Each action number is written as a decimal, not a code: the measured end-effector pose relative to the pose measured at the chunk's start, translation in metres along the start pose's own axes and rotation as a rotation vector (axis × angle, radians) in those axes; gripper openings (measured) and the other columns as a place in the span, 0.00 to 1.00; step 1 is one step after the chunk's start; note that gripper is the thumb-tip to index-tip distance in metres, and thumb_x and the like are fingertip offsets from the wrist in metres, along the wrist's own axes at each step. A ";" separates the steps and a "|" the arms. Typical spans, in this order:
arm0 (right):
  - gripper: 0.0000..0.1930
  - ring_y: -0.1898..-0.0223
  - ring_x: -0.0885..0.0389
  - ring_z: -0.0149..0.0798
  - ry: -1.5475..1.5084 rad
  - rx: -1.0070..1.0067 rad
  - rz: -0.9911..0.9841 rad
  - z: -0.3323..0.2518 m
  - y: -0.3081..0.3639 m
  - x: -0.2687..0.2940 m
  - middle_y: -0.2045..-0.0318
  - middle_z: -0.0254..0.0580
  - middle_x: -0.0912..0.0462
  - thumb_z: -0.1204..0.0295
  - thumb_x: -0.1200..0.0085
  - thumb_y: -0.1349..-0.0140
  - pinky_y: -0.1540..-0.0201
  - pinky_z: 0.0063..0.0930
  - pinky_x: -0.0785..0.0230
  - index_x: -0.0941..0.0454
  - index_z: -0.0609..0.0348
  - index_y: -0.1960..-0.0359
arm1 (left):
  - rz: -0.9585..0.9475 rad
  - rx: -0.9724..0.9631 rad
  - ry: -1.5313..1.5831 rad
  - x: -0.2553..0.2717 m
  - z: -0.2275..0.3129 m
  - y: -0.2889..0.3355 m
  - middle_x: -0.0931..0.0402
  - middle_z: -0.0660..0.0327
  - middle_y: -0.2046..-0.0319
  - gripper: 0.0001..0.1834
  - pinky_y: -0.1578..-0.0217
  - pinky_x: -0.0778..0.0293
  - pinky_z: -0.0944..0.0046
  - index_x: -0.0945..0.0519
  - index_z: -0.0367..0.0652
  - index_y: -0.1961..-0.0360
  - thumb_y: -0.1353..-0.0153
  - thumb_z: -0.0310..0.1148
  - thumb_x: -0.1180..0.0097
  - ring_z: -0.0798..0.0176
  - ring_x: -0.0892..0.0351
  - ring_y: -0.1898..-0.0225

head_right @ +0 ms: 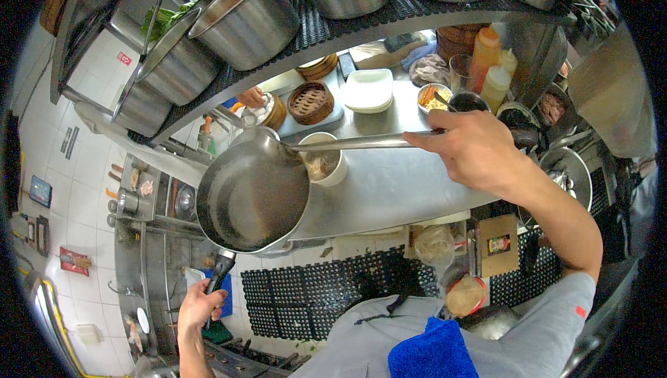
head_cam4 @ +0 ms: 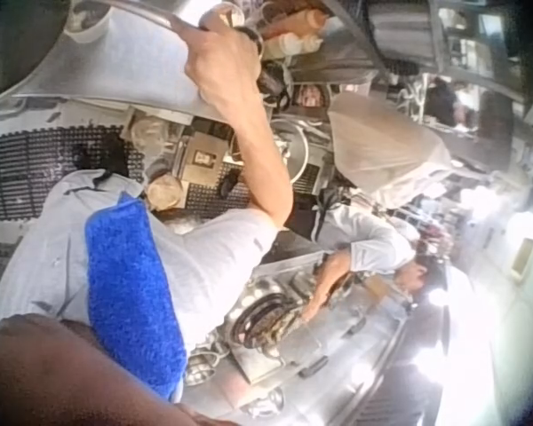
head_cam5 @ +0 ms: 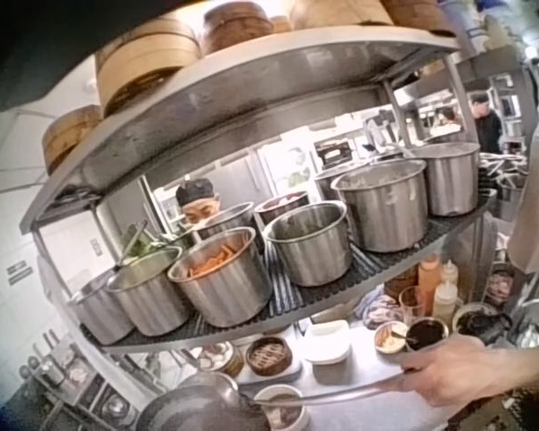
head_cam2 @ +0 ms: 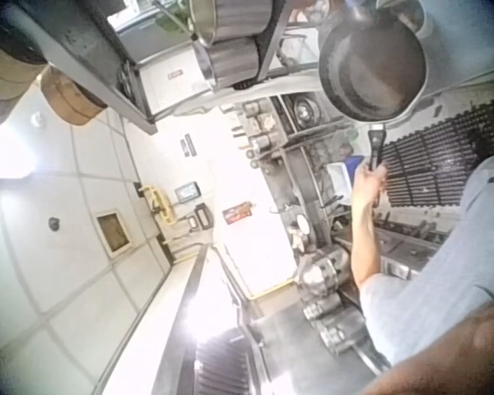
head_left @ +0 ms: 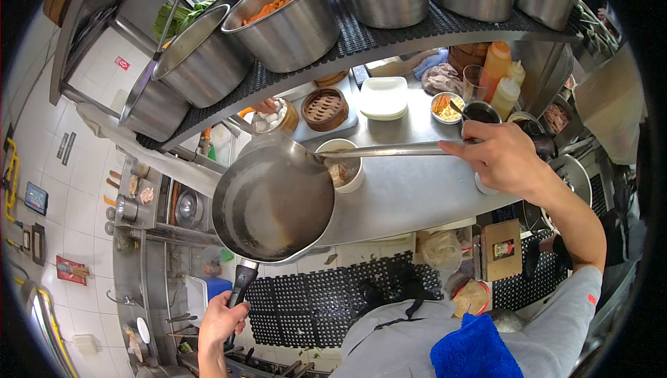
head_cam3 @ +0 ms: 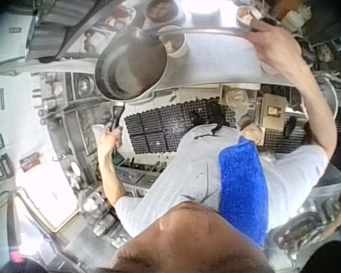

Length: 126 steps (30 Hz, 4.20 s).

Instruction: Cook food in a professional kitchen using boiling and frying methods.

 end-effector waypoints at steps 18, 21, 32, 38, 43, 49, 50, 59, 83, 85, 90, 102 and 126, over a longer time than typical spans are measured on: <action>0.22 0.76 0.23 0.42 -0.152 -0.100 0.123 0.000 0.022 0.009 0.75 0.40 0.26 0.82 0.46 0.56 0.75 0.34 0.30 0.17 0.49 0.57 | -0.017 -0.029 -0.021 0.002 0.003 -0.003 0.35 0.66 0.87 0.07 0.88 0.44 0.70 0.31 0.36 0.72 0.48 0.23 0.45 0.73 0.38 0.89; 0.21 0.77 0.23 0.42 -0.110 -0.029 0.080 -0.016 0.016 0.003 0.75 0.38 0.26 0.80 0.45 0.56 0.75 0.34 0.29 0.17 0.47 0.57 | -0.022 -0.029 -0.006 0.002 0.003 -0.002 0.35 0.67 0.87 0.07 0.88 0.45 0.70 0.31 0.37 0.72 0.47 0.23 0.45 0.74 0.39 0.89; 0.27 0.74 0.21 0.41 -0.064 0.101 -0.072 -0.044 0.000 -0.025 0.69 0.36 0.26 0.75 0.45 0.58 0.73 0.36 0.27 0.22 0.42 0.50 | -0.015 -0.033 0.021 0.003 0.006 0.002 0.34 0.66 0.85 0.07 0.88 0.45 0.70 0.30 0.35 0.69 0.47 0.23 0.45 0.74 0.39 0.88; 0.28 0.73 0.21 0.41 -0.012 0.076 -0.135 -0.042 -0.003 -0.027 0.68 0.36 0.25 0.75 0.44 0.58 0.73 0.36 0.27 0.22 0.42 0.49 | 0.022 -0.020 0.000 0.004 0.008 0.003 0.33 0.66 0.83 0.08 0.88 0.44 0.71 0.30 0.35 0.68 0.47 0.24 0.45 0.74 0.38 0.87; 0.27 0.73 0.21 0.41 0.003 0.069 -0.127 -0.036 -0.003 -0.027 0.69 0.35 0.26 0.76 0.45 0.56 0.73 0.37 0.27 0.22 0.41 0.49 | 0.003 -0.018 0.014 0.009 -0.004 -0.005 0.34 0.67 0.85 0.07 0.89 0.44 0.71 0.30 0.36 0.69 0.47 0.24 0.44 0.74 0.39 0.89; 0.25 0.73 0.21 0.42 0.022 0.046 -0.127 -0.032 -0.006 -0.022 0.70 0.36 0.27 0.76 0.47 0.55 0.73 0.38 0.28 0.21 0.41 0.51 | 0.003 -0.023 0.010 0.009 -0.003 -0.007 0.35 0.68 0.86 0.07 0.89 0.44 0.70 0.30 0.37 0.70 0.47 0.23 0.44 0.75 0.39 0.89; 0.25 0.74 0.21 0.42 0.034 0.051 -0.124 -0.032 -0.006 -0.020 0.71 0.36 0.27 0.76 0.47 0.55 0.73 0.39 0.28 0.21 0.41 0.51 | 0.004 -0.020 0.006 0.009 -0.003 -0.007 0.35 0.68 0.86 0.07 0.89 0.44 0.70 0.30 0.37 0.70 0.47 0.23 0.44 0.75 0.39 0.89; 0.24 0.75 0.22 0.43 0.047 0.038 -0.082 -0.029 -0.011 -0.006 0.72 0.36 0.28 0.76 0.47 0.56 0.74 0.39 0.28 0.20 0.43 0.54 | -0.003 -0.012 0.018 0.008 0.001 -0.009 0.35 0.67 0.85 0.07 0.89 0.45 0.71 0.30 0.35 0.69 0.48 0.23 0.44 0.75 0.40 0.89; 0.22 0.73 0.21 0.43 0.062 0.002 -0.036 -0.022 -0.012 0.019 0.70 0.38 0.26 0.76 0.47 0.57 0.72 0.39 0.28 0.19 0.46 0.55 | -0.019 -0.039 0.002 0.004 0.008 -0.014 0.35 0.68 0.86 0.06 0.90 0.46 0.71 0.30 0.37 0.71 0.48 0.22 0.45 0.75 0.40 0.90; 0.22 0.73 0.21 0.43 0.065 0.001 -0.027 -0.020 -0.012 0.019 0.71 0.38 0.26 0.76 0.47 0.57 0.72 0.39 0.28 0.19 0.47 0.56 | -0.015 -0.041 0.003 0.004 0.009 -0.014 0.35 0.68 0.86 0.07 0.90 0.46 0.71 0.30 0.37 0.70 0.48 0.22 0.45 0.75 0.40 0.90; 0.22 0.73 0.21 0.44 0.067 -0.014 -0.017 -0.017 -0.011 0.021 0.72 0.38 0.25 0.76 0.47 0.57 0.73 0.39 0.29 0.18 0.46 0.56 | -0.027 -0.047 0.010 0.004 0.008 -0.016 0.35 0.68 0.86 0.07 0.89 0.45 0.71 0.30 0.37 0.70 0.47 0.22 0.44 0.75 0.39 0.90; 0.22 0.74 0.21 0.45 0.086 -0.047 0.067 -0.007 -0.003 0.030 0.70 0.39 0.22 0.78 0.48 0.57 0.74 0.39 0.28 0.18 0.44 0.57 | -0.001 -0.053 -0.003 0.003 0.013 -0.015 0.34 0.67 0.86 0.08 0.89 0.45 0.71 0.30 0.36 0.69 0.48 0.23 0.44 0.75 0.39 0.89; 0.24 0.70 0.20 0.43 0.027 0.109 -0.206 -0.034 -0.016 0.005 0.67 0.36 0.25 0.76 0.48 0.55 0.72 0.38 0.27 0.21 0.45 0.51 | -0.001 -0.034 -0.027 0.006 0.011 -0.014 0.35 0.68 0.86 0.07 0.89 0.44 0.71 0.31 0.38 0.70 0.47 0.23 0.45 0.75 0.39 0.89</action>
Point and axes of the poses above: each hand's wrist, its own y-axis away from the middle knuckle, its own x-axis out of the back of the hand, z = x × y, the point moved 4 cm from there along -y, towards the middle knuckle
